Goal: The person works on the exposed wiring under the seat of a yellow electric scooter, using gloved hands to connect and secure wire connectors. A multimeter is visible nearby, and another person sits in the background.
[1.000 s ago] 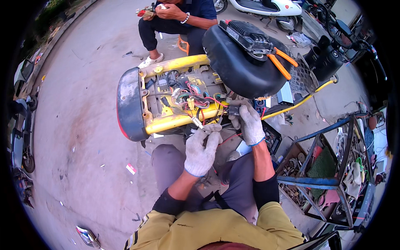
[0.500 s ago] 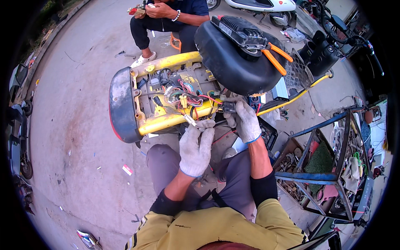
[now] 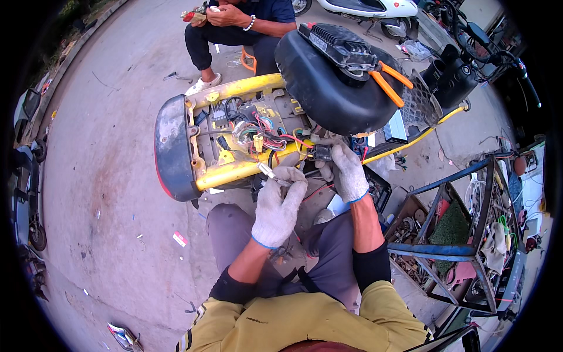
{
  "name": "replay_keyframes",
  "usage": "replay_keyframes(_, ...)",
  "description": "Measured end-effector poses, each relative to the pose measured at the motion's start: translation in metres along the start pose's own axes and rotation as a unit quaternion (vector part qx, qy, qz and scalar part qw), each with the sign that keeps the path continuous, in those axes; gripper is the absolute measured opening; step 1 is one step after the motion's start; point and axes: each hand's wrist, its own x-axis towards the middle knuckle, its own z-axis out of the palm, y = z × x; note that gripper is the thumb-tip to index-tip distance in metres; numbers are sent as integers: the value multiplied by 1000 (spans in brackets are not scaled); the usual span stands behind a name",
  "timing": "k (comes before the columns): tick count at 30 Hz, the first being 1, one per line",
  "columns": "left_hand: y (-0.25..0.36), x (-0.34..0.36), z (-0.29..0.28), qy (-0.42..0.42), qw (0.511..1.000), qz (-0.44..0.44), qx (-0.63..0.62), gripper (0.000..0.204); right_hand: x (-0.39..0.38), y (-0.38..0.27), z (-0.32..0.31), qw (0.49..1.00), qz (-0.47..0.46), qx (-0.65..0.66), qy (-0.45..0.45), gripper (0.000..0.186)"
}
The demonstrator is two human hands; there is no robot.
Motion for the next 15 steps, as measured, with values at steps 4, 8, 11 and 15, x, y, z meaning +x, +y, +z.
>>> replay_keyframes(4, -2, 10, 0, -17, 990, -38, -136, 11, -1, -3, -3, 999, 3, -20, -26, 53)
replay_keyframes(8, -7, 23, 2, 3, 965, -60, -256, 12, 0, 0, -4, 998, -29, -39, -50, 48)
replay_keyframes(11, -11, 28, 9, 40, 940, -56, -333, 14, 0, 3, -4, 997, -39, -38, -59, 51)
replay_keyframes(15, -15, 28, 14, 65, 947, -52, -309, 13, -4, -1, -4, 996, -33, -12, -77, 57)
